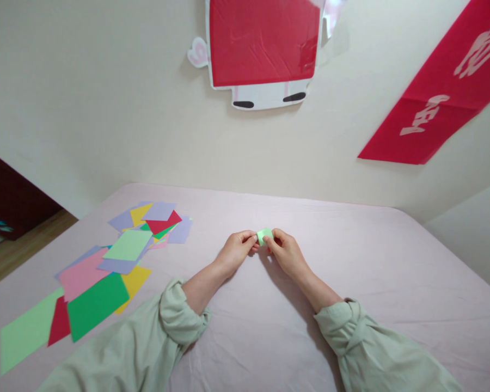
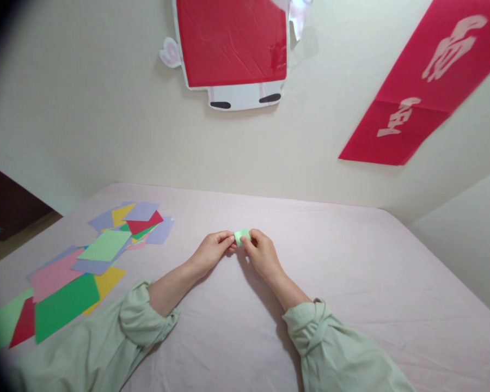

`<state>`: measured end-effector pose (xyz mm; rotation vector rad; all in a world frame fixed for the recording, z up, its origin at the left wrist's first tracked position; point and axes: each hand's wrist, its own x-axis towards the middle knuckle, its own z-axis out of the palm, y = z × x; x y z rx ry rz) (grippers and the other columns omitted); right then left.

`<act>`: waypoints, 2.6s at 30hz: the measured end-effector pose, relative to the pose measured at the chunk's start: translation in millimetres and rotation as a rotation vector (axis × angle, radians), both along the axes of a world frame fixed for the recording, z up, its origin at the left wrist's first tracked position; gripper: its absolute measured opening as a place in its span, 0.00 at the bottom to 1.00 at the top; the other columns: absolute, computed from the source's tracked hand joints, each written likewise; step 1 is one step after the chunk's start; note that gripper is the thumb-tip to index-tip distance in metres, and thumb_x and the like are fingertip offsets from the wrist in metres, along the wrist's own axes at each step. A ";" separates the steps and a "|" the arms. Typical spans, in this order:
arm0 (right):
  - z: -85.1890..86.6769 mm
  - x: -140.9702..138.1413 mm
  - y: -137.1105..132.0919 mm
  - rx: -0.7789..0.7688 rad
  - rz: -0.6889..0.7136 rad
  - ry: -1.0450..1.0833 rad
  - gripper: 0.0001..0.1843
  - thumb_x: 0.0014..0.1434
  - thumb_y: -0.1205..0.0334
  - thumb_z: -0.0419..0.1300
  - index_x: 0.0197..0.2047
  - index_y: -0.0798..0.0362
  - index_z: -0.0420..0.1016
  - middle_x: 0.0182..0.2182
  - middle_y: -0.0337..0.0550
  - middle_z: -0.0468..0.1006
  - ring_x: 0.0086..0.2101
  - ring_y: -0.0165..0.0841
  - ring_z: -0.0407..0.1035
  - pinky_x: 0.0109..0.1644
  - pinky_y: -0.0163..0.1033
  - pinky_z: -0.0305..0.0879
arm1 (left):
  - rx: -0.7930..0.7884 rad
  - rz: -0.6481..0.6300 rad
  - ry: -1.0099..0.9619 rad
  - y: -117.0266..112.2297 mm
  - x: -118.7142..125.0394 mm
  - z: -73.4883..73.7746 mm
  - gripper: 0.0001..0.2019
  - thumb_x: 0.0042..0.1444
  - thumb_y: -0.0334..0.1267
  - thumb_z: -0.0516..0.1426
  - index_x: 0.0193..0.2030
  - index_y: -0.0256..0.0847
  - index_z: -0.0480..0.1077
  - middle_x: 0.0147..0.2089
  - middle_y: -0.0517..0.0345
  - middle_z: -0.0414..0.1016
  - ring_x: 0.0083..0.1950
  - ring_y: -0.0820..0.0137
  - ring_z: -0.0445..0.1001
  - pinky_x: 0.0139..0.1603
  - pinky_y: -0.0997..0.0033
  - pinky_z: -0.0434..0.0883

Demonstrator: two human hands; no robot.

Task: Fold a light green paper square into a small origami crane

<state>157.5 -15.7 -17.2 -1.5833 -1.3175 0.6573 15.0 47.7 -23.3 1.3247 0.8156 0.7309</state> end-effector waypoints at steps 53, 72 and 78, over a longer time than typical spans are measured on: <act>-3.6 1.3 2.3 0.023 -0.001 0.282 0.13 0.53 0.51 0.61 0.28 0.52 0.68 0.19 0.34 0.69 0.21 0.29 0.63 0.27 0.35 0.58 | 0.086 0.103 0.031 -5.2 3.7 -7.5 0.09 0.51 0.40 0.58 0.33 0.37 0.76 0.28 0.59 0.73 0.29 0.73 0.68 0.31 0.76 0.64; -1.8 1.9 -0.6 0.058 0.037 0.106 0.11 0.57 0.55 0.58 0.29 0.52 0.69 0.23 0.36 0.69 0.25 0.30 0.62 0.30 0.36 0.58 | 0.240 0.129 0.060 -0.9 2.0 -5.0 0.03 0.50 0.36 0.60 0.28 0.39 0.71 0.29 0.61 0.72 0.33 0.72 0.69 0.38 0.74 0.65; -8.7 1.4 3.7 0.057 0.076 0.283 0.11 0.53 0.55 0.62 0.35 0.51 0.67 0.30 0.37 0.71 0.30 0.31 0.65 0.35 0.38 0.62 | 0.037 0.126 -0.032 -1.5 2.0 -0.5 0.07 0.48 0.39 0.60 0.30 0.38 0.70 0.25 0.64 0.67 0.26 0.76 0.62 0.28 0.76 0.58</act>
